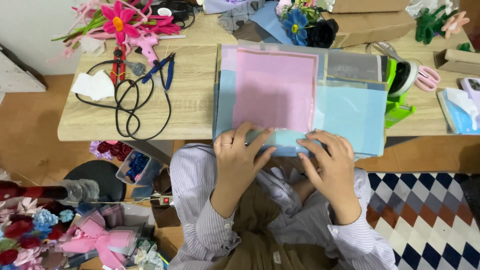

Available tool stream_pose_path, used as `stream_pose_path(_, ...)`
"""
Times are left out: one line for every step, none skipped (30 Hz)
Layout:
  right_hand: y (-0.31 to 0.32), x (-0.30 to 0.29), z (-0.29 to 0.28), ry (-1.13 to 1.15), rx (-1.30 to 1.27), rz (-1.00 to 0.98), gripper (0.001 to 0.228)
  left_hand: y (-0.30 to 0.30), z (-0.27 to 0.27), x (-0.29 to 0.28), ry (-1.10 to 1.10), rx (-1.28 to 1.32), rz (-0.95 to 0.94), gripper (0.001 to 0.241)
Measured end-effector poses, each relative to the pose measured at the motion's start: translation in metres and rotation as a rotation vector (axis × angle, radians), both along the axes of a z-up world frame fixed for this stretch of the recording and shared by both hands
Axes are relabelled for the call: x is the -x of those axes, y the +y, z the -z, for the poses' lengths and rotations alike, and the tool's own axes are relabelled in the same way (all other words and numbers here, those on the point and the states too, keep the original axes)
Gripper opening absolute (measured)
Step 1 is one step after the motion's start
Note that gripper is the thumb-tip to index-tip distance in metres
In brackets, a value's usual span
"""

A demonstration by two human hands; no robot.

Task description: The person wraps a rectangular box with light blue and pink paper, securing the edges with clear tape. They fold the paper over the box, smooth the surfaces, and apply tape to hold the wrapping in place.

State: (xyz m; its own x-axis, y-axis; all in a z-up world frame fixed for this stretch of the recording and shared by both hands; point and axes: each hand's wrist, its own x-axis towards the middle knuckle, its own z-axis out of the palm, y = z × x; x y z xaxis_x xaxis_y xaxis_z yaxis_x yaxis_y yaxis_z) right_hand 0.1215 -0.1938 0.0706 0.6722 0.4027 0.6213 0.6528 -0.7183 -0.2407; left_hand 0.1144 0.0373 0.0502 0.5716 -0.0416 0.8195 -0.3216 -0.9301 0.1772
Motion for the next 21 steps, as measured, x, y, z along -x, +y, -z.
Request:
stream_pose_path(-0.005,0.002,0.01,-0.072,0.01,0.038,0.03,-0.001,0.002,0.001,0.016,0.005,0.003,0.036)
stream_pose_path(-0.01,0.005,0.019,-0.144,0.018,0.081,0.033,-0.001,0.003,0.002,0.032,0.007,0.01,0.037)
stream_pose_path(-0.014,0.005,0.027,-0.141,0.018,0.087,0.033,-0.002,0.005,0.003,0.035,0.006,0.016,0.037)
stream_pose_path(-0.018,0.006,0.034,-0.171,0.023,0.107,0.033,-0.003,0.007,0.003,0.036,0.026,0.013,0.039)
stream_pose_path(-0.022,0.007,0.041,-0.2,0.028,0.128,0.033,-0.004,0.009,0.003,0.037,0.045,0.011,0.041)
stream_pose_path(-0.024,0.007,0.039,-0.2,0.028,0.138,0.033,-0.004,0.01,0.003,0.037,0.044,0.021,0.041)
stream_pose_path(-0.026,0.007,0.038,-0.183,0.002,0.135,0.029,-0.004,0.01,0.003,0.035,0.041,0.014,0.045)
stream_pose_path(-0.027,0.007,0.037,-0.17,-0.026,0.137,0.026,-0.004,0.01,0.002,0.029,0.037,0.011,0.048)
stream_pose_path(-0.035,0.003,0.035,-0.174,-0.027,0.151,0.026,-0.002,0.004,0.006,0.024,0.034,0.025,0.048)
stream_pose_path(-0.045,-0.002,0.032,-0.189,-0.108,0.186,0.033,-0.001,-0.004,0.007,0.031,0.006,0.018,0.052)
stream_pose_path(-0.055,-0.006,0.028,-0.205,-0.19,0.22,0.046,-0.001,-0.012,0.007,0.037,-0.021,0.01,0.055)
stream_pose_path(-0.07,-0.013,0.022,-0.217,-0.191,0.252,0.046,0.0,-0.01,0.006,0.027,-0.026,0.042,0.055)
stream_pose_path(-0.087,-0.02,0.016,-0.209,-0.295,0.361,0.036,0.002,-0.009,0.004,0.022,-0.045,0.02,0.055)
stream_pose_path(-0.104,-0.025,0.009,-0.2,-0.402,0.466,0.025,0.003,-0.008,0.003,0.02,-0.065,-0.005,0.055)
stream_pose_path(-0.114,-0.035,0.003,-0.212,-0.405,0.493,0.025,0.002,-0.011,0.004,0.012,-0.069,0.023,0.055)
stream_pose_path(-0.124,-0.044,-0.002,-0.144,-0.459,0.577,0.025,0.003,-0.014,0.008,0.086,-0.085,0.006,0.055)
stream_pose_path(-0.134,-0.052,-0.007,-0.077,-0.514,0.661,0.028,0.004,-0.017,0.011,0.16,-0.102,-0.012,0.056)
stream_pose_path(-0.153,-0.07,0.005,-0.085,-0.517,0.675,0.028,0.003,-0.014,0.011,0.154,-0.105,0.003,0.056)
stream_pose_path(-0.173,-0.087,0.017,0.094,-0.497,0.693,0.034,0.003,-0.011,0.011,0.174,-0.091,-0.01,0.057)
stream_pose_path(-0.192,-0.105,0.029,0.274,-0.472,0.699,0.041,0.003,-0.008,0.012,0.193,-0.073,-0.028,0.059)
stream_pose_path(-0.189,-0.108,0.025,0.267,-0.475,0.707,0.041,0.003,-0.007,0.013,0.189,-0.073,-0.019,0.059)
